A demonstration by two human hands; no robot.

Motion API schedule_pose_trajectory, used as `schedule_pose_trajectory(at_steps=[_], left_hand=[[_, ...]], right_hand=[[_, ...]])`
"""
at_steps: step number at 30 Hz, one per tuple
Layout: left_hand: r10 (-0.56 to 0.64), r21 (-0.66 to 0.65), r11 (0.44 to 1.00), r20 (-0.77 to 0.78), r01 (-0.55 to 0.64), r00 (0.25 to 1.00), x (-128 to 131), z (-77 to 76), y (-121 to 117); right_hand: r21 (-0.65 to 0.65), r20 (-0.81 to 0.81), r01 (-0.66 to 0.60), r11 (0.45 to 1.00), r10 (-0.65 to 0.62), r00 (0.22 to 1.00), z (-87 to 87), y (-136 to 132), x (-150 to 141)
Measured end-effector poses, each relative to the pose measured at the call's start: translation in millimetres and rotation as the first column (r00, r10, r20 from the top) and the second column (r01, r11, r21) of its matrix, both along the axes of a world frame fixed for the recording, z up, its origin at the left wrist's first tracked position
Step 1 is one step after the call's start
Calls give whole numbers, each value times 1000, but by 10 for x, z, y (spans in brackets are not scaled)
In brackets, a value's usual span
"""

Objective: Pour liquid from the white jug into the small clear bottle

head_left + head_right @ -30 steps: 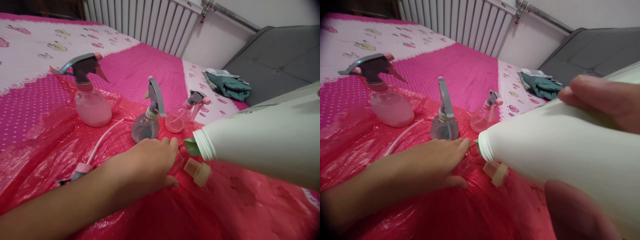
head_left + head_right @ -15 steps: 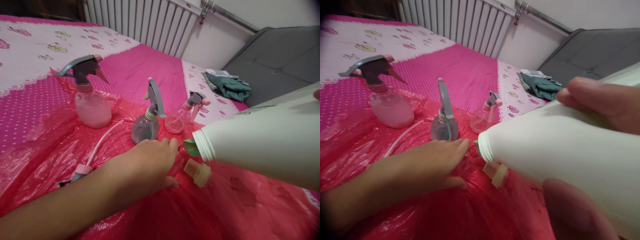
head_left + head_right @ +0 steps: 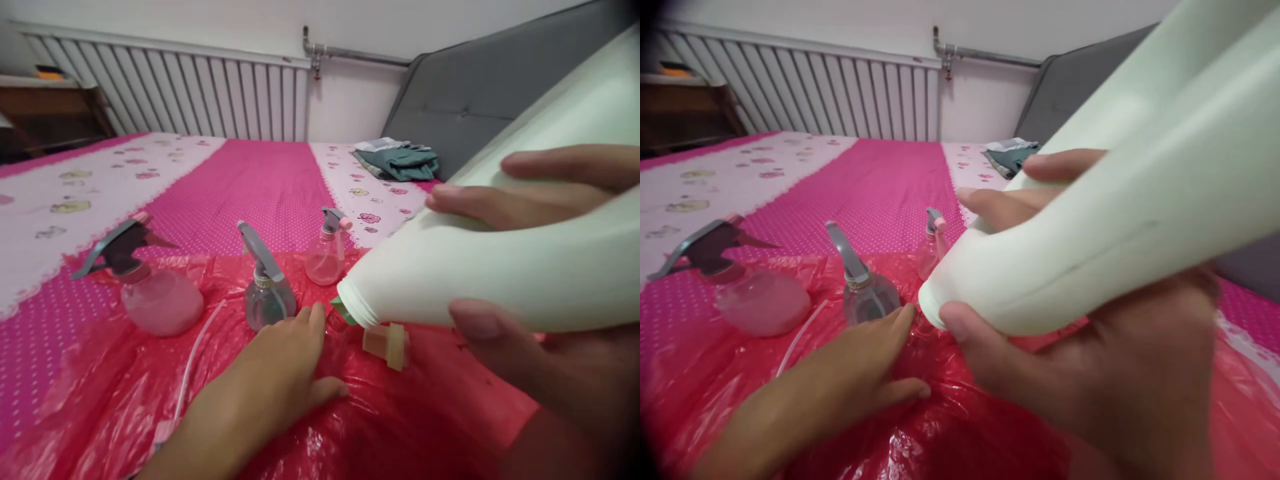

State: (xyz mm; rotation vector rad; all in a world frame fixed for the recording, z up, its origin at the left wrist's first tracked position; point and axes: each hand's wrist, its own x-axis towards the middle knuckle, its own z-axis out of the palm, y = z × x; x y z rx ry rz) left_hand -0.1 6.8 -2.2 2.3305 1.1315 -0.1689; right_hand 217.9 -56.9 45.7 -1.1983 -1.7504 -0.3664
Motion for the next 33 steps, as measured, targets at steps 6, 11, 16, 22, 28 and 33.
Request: schedule_pose_trajectory(at_steps=[6,11,16,22,28,33], left_hand=[[9,-30,1000,32,-8,999,-16,-4,26],[-32,-1,999,60,32,998,-27,-5,44],[-83,31,996,53,81,995,-20,41,36],[-62,0,998,29,62,998,-1,59,9],[-67,-19,997,37,68,997,-24,45,8],[-79,-22,997,30,79,996,-46,37,29]], right_hand=[[101,78,159,982,-168,983,-28,19,-28],[85,22,135,987,-137,990,-23,21,-37],[54,-14,109,993,-108,994,14,12,-12],[39,-44,95,995,-94,995,5,8,40],[46,-25,88,995,-87,996,-8,5,109],[94,76,72,993,-80,994,15,5,125]])
